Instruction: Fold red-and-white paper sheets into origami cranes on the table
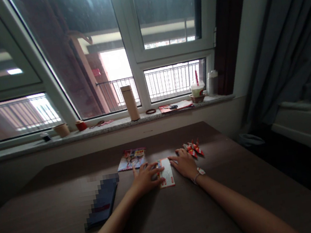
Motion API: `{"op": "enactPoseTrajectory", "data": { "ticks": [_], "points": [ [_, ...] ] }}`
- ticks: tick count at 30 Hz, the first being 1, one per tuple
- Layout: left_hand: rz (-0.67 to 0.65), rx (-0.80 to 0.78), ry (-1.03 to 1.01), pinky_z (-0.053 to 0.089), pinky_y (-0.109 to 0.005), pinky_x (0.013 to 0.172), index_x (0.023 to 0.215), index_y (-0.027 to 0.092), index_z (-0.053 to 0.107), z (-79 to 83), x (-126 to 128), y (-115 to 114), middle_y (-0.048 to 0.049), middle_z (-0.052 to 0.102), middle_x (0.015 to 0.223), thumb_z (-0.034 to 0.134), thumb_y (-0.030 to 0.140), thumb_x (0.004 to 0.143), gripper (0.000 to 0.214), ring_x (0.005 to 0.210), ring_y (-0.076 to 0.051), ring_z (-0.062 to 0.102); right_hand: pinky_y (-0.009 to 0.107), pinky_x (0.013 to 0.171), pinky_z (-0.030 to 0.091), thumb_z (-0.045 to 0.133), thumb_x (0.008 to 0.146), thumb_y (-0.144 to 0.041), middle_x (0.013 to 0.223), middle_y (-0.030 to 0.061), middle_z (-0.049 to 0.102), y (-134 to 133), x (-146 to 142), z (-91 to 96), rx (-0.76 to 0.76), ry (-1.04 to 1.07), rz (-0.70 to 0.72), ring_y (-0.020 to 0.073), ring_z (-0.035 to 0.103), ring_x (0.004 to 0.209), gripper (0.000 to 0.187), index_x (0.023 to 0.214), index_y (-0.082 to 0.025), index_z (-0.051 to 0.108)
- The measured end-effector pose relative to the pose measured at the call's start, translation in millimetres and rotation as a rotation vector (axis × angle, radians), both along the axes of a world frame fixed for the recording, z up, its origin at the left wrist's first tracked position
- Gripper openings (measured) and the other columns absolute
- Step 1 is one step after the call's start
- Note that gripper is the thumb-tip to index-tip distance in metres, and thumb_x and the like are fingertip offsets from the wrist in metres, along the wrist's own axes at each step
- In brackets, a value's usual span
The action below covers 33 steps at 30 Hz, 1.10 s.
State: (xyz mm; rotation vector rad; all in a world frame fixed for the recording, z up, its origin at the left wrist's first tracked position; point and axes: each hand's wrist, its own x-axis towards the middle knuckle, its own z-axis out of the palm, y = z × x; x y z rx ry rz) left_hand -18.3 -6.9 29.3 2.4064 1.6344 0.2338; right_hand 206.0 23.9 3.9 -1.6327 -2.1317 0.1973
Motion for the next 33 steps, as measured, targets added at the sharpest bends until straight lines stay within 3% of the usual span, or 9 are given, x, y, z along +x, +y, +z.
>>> {"op": "enactPoseTrajectory", "data": {
  "ticks": [4,9,15,20,33],
  "points": [
    [-0.004,0.003,-0.009,-0.001,-0.075,0.11,0.129,0.049,0.058,-2.2,-0.5,-0.2,0.0037,0.044,0.152,0.057,0.067,0.08,0.051,0.142,-0.042,0.027,0.046,0.109,0.031,0.047,0.096,-0.042,0.136,0.0089,0.05,-1.6,-0.1,0.1,0.012,-0.042,-0.001,0.0288,0.039,0.132,0.035,0.126,-0.036,0.064],
    [-0.001,0.005,-0.015,-0.002,-0.075,0.11,0.129,0.05,0.057,-4.1,-1.0,0.3,0.0041,0.043,0.152,0.058,0.066,0.081,0.051,0.142,-0.04,0.026,0.048,0.112,0.029,0.051,0.094,-0.04,0.151,0.0068,0.036,-3.6,1.6,-0.8,0.043,-0.014,0.051,0.0297,0.031,0.139,0.037,0.13,-0.037,0.059],
    [-0.011,0.008,0.0,-0.003,-0.074,0.11,0.128,0.047,0.058,-4.5,-0.9,2.7,0.0025,0.043,0.152,0.057,0.068,0.08,0.053,0.142,-0.04,0.025,0.046,0.109,0.033,0.055,0.092,-0.038,0.139,0.0072,0.051,-3.7,-1.9,-0.6,0.098,0.028,0.073,0.0286,0.04,0.133,0.025,0.107,-0.031,0.073],
    [-0.008,-0.005,0.007,-0.003,-0.076,0.108,0.128,0.047,0.058,-3.4,-0.8,3.6,0.0024,0.042,0.153,0.057,0.069,0.079,0.054,0.142,-0.04,0.024,0.048,0.107,0.037,0.061,0.087,-0.039,0.14,0.008,0.051,0.0,-0.1,3.7,0.023,0.068,0.067,0.0304,0.043,0.131,0.026,0.107,-0.032,0.075],
    [0.0,-0.006,-0.002,-0.004,-0.079,0.106,0.127,0.048,0.058,-5.3,-1.7,5.3,0.003,0.042,0.152,0.058,0.07,0.078,0.054,0.143,-0.041,0.024,0.05,0.115,0.027,0.073,0.077,-0.044,0.152,0.0077,0.04,1.2,15.6,5.7,-0.13,0.114,0.223,0.0327,0.036,0.139,0.044,0.119,-0.031,0.07]
  ]
}}
